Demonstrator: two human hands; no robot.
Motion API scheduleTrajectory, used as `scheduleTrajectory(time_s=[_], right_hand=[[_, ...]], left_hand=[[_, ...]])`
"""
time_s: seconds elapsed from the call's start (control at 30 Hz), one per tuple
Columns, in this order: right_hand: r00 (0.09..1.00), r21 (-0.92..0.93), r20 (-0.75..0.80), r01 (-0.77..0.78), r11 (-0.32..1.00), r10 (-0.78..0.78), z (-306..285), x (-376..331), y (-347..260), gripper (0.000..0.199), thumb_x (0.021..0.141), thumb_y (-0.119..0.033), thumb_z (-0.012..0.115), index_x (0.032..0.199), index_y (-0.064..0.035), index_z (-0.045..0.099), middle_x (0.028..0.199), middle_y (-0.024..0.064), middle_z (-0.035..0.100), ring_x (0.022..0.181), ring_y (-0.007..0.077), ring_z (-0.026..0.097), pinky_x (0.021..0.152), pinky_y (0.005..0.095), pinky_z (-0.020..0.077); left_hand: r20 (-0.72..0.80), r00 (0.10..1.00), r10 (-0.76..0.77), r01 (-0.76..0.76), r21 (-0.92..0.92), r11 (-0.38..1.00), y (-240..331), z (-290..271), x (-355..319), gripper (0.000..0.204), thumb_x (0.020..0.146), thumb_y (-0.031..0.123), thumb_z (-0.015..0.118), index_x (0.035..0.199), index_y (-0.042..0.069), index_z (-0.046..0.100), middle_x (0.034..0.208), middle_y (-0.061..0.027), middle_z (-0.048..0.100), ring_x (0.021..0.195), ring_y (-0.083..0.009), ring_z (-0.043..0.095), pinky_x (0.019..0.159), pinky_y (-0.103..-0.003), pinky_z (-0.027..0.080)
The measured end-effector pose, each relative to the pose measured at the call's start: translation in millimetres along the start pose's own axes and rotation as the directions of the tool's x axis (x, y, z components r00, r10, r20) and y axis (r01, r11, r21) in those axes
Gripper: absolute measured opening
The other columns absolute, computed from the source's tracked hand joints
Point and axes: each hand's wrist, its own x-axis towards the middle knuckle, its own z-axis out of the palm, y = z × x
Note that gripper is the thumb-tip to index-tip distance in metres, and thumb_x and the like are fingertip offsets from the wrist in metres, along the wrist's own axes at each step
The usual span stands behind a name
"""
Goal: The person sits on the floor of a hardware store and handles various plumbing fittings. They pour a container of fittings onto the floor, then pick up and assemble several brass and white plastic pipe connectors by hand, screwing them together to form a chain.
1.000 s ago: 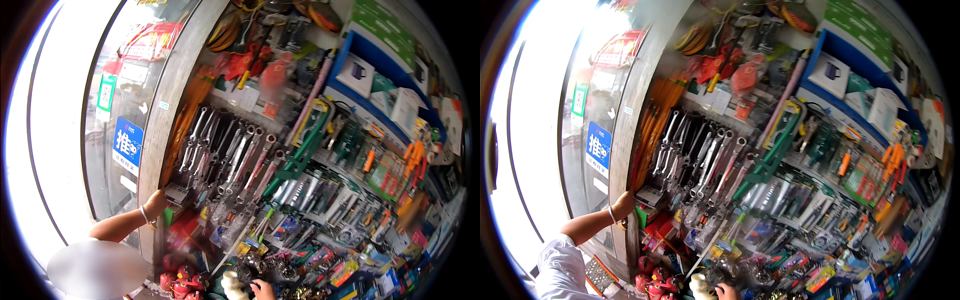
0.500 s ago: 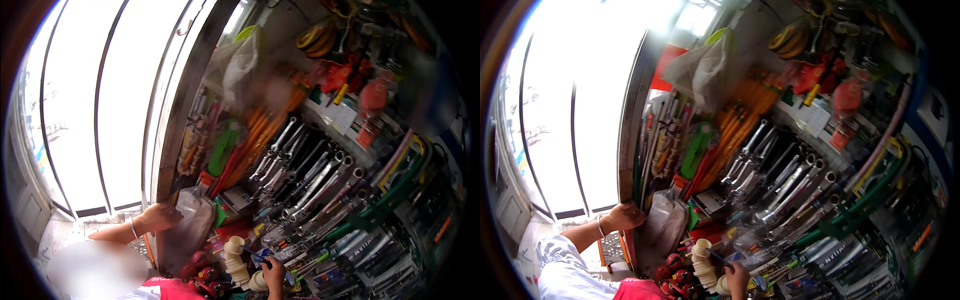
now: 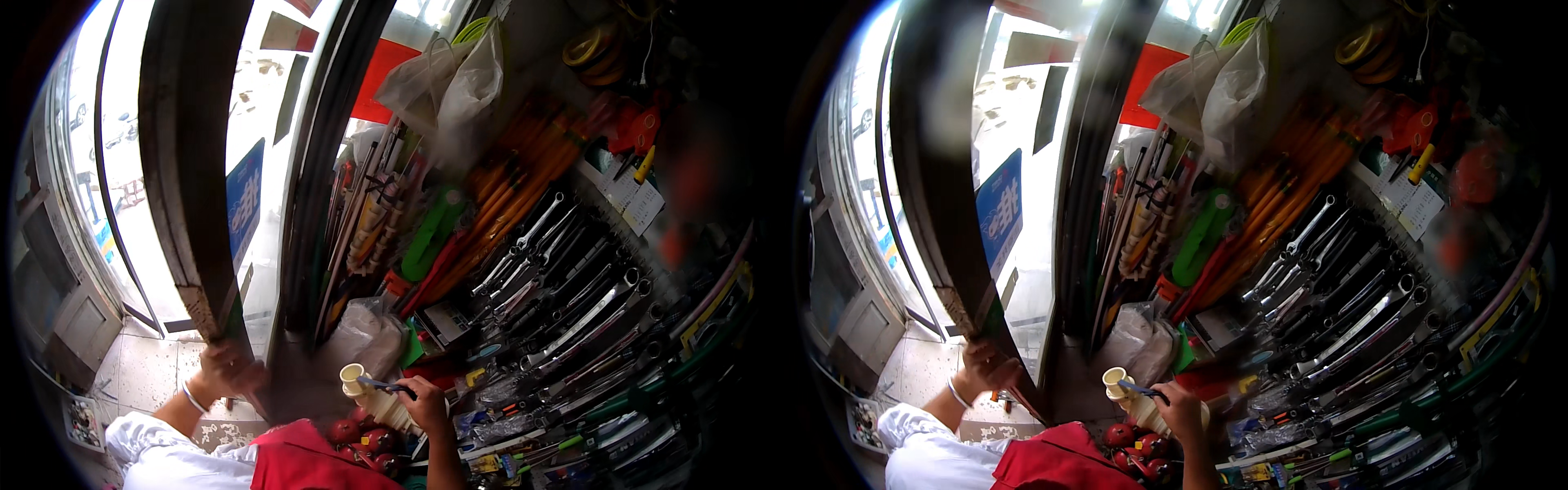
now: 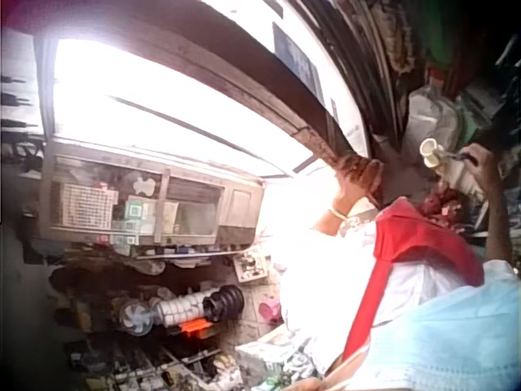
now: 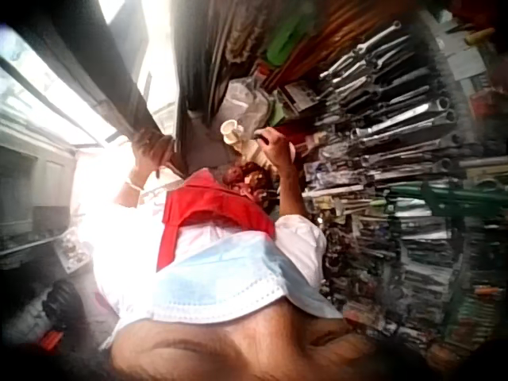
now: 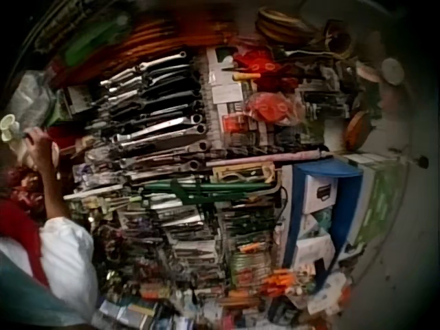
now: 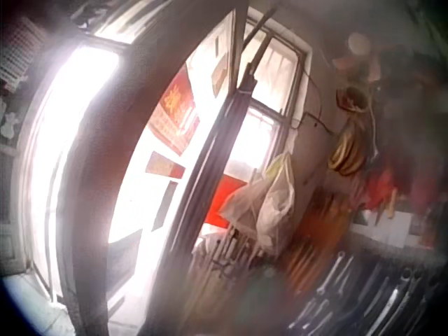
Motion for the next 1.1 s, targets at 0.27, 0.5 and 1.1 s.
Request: scheduleTrajectory(time_s=[0.27,0.5,1.1], right_hand=[[0.893,0.359,0.342,0.163,0.919,-0.292,43,105,-56,0.019,0.076,-0.007,0.065,0.095,-0.0043,0.064,0.087,0.0104,0.062,0.080,0.0281,0.063,0.070,0.0325,0.0494],[0.850,0.705,0.477,-0.217,0.676,-0.224,96,271,22,0.031,0.080,-0.011,0.069,0.109,-0.0062,0.059,0.093,0.0003,0.060,0.086,0.0114,0.059,0.070,0.0264,0.0500],[0.688,0.756,-0.592,0.294,0.585,0.420,102,625,171,0.029,0.087,-0.030,0.053,0.080,-0.0021,0.057,0.064,0.0081,0.052,0.056,0.0207,0.051,0.053,0.0299,0.0403]], left_hand=[[0.498,0.860,-0.113,0.474,-0.694,0.542,46,116,29,0.042,0.079,0.026,0.067,0.113,0.005,0.054,0.104,-0.0122,0.059,0.103,-0.0302,0.054,0.096,-0.040,0.038],[0.922,0.381,-0.069,0.916,-0.387,-0.103,23,148,0,0.033,0.097,0.029,0.047,0.098,0.001,0.064,0.081,-0.0142,0.067,0.074,-0.0202,0.063,0.070,-0.033,0.048],[0.846,0.377,-0.377,0.757,-0.516,-0.401,-2,166,49,0.021,0.096,0.020,0.047,0.088,0.003,0.055,0.076,-0.0056,0.055,0.071,-0.0171,0.051,0.062,-0.031,0.041]])
